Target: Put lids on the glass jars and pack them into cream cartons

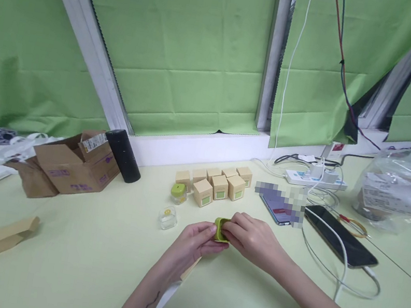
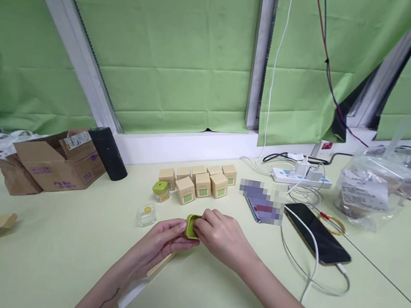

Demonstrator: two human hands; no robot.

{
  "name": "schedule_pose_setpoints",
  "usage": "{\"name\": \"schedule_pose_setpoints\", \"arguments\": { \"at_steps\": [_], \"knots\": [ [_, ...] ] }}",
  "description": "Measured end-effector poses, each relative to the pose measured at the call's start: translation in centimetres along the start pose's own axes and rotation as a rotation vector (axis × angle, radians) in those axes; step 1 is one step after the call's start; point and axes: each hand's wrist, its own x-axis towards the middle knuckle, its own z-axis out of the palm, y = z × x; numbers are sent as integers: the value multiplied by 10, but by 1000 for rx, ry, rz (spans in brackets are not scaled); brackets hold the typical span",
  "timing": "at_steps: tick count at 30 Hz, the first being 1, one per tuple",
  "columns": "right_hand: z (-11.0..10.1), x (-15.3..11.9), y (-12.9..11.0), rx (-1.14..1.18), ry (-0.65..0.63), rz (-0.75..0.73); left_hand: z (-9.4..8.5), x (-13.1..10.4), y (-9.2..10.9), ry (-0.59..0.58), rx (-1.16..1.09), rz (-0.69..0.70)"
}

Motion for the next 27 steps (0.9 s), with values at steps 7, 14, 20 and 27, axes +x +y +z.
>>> {"name": "schedule_pose_setpoints", "arguments": {
  "at_steps": [7,14,20,27],
  "knots": [
    [-1,0,0,35,45,34,2,-2,3,6,56,1],
    [-5,0,-1,28,26,30,4,-1,0,2,65,2],
    [3,-2,4,163,108,3,6,0,-1,40,50,8],
    [-7,-1,11,255,-40,-7,9,0,-4,8,18,44]
  ]
}}
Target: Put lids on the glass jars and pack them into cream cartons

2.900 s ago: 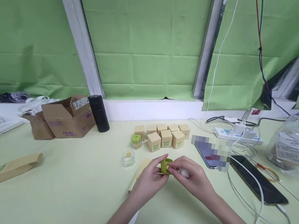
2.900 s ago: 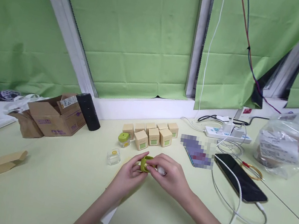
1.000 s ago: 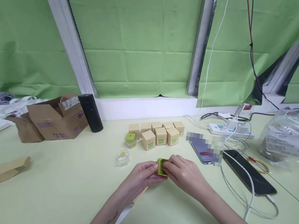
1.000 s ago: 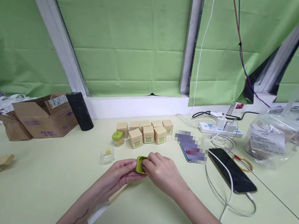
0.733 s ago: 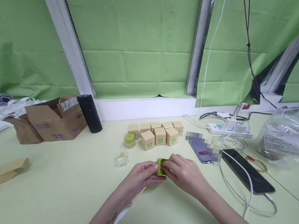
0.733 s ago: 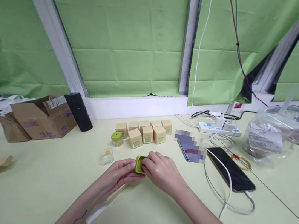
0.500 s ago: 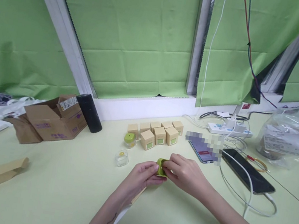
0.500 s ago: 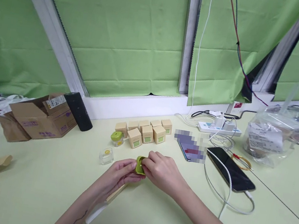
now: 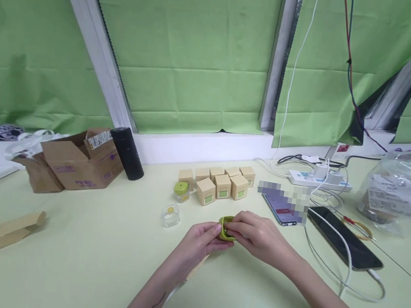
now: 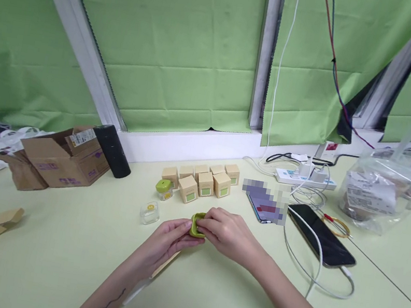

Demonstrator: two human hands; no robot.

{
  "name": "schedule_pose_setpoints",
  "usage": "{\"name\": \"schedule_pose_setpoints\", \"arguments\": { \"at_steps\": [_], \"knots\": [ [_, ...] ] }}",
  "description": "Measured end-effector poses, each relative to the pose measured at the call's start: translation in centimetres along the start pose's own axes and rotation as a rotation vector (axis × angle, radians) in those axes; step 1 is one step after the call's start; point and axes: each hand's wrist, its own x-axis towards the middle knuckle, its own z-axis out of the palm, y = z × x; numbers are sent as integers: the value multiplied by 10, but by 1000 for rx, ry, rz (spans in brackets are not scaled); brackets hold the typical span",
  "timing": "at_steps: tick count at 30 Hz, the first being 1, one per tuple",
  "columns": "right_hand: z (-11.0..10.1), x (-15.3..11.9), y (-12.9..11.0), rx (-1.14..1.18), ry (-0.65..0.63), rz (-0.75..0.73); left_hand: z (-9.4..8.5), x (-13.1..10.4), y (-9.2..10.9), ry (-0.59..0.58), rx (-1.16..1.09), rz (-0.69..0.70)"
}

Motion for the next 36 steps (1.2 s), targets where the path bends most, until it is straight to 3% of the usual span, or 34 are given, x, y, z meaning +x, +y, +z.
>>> {"name": "schedule_pose_setpoints", "arguments": {
  "at_steps": [6,17,36],
  "knots": [
    [-11,1,-3,18,-158,28,1,0,3,33,81,52],
    [2,0,-1,-245,-24,-114,1,1,3,29,148,40],
    [-1,-2,-5,-427,-15,-227,-1,0,3,27,109,-6]
  ]
}}
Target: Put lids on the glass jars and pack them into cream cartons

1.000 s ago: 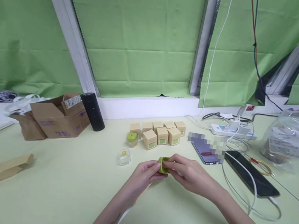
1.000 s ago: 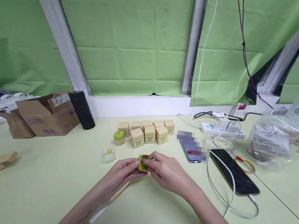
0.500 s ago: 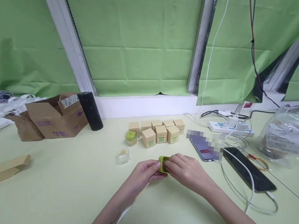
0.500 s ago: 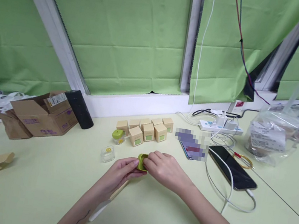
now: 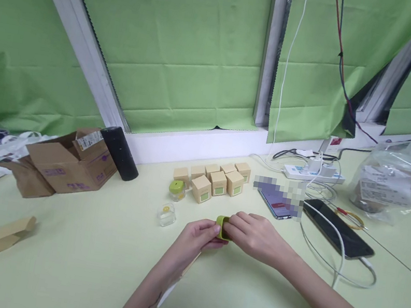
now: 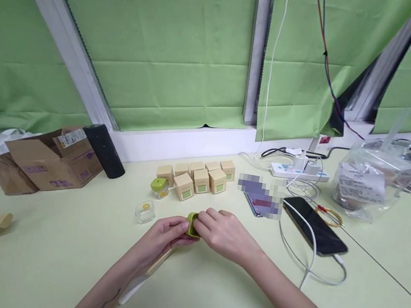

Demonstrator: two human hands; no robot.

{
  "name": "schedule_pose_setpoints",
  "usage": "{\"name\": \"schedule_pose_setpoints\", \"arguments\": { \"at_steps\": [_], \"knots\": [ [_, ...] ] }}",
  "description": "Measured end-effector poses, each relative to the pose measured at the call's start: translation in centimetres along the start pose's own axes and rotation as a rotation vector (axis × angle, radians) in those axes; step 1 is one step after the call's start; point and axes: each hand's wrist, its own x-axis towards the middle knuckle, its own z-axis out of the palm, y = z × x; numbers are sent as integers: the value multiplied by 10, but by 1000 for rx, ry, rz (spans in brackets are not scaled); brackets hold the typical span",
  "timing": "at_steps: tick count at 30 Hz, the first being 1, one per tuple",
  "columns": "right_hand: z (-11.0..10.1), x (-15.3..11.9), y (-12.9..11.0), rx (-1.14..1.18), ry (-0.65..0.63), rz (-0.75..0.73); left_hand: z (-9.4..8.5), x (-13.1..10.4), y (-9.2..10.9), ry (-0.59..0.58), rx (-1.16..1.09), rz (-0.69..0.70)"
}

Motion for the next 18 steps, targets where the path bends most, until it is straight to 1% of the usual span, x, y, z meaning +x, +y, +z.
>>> {"name": "schedule_pose_setpoints", "arguments": {
  "at_steps": [5,8,10,13,16,18],
  "knots": [
    [-4,4,-3,8,-31,30,1,1,-2,13,14,3],
    [-5,3,-2,16,-47,8,4,0,-1,18,14,0],
    [-2,2,0,47,-28,13,6,0,0,17,15,0],
    [4,0,3,115,35,40,7,-2,2,-7,13,12],
    [8,-1,3,159,93,41,6,-2,2,-36,-14,7],
    [9,-1,2,164,109,43,6,-2,0,-40,-28,-6]
  ]
}}
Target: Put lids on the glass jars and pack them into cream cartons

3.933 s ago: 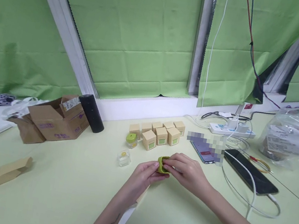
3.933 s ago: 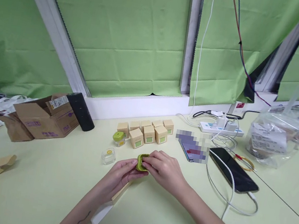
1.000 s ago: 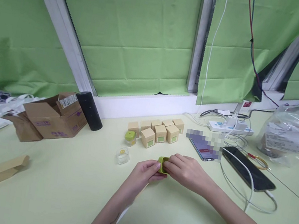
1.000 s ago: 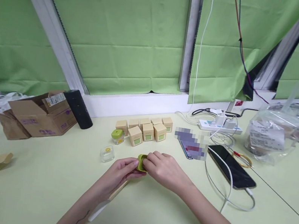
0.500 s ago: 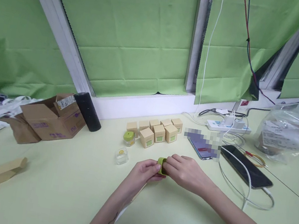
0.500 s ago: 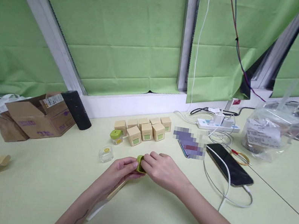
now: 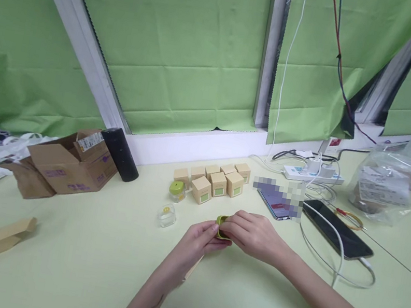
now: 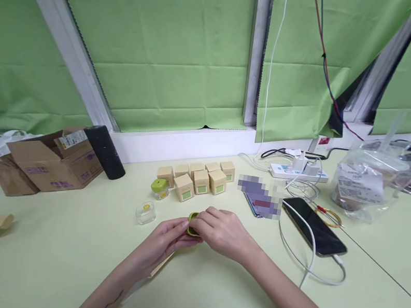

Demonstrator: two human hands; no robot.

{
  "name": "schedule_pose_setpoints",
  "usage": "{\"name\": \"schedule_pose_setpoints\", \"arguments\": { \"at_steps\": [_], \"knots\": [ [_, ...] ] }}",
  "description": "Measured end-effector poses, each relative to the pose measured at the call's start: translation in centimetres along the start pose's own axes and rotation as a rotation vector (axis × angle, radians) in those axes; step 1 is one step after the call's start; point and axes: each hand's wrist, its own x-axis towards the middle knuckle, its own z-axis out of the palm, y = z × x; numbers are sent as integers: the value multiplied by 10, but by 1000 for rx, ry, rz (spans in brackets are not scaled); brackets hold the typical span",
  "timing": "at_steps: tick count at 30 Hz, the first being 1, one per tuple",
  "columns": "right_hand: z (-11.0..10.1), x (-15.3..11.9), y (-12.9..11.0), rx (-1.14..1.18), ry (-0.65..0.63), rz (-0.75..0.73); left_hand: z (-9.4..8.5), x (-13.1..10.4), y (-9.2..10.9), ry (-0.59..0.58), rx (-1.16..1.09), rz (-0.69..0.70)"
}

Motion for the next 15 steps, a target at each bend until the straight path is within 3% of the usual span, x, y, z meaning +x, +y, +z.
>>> {"name": "schedule_pose_setpoints", "arguments": {
  "at_steps": [9,15],
  "knots": [
    [-2,3,-8,0,-30,113,-3,-1,0,-3,55,8],
    [-16,3,0,153,-55,131,-1,-3,8,-31,-39,21]
  ]
}}
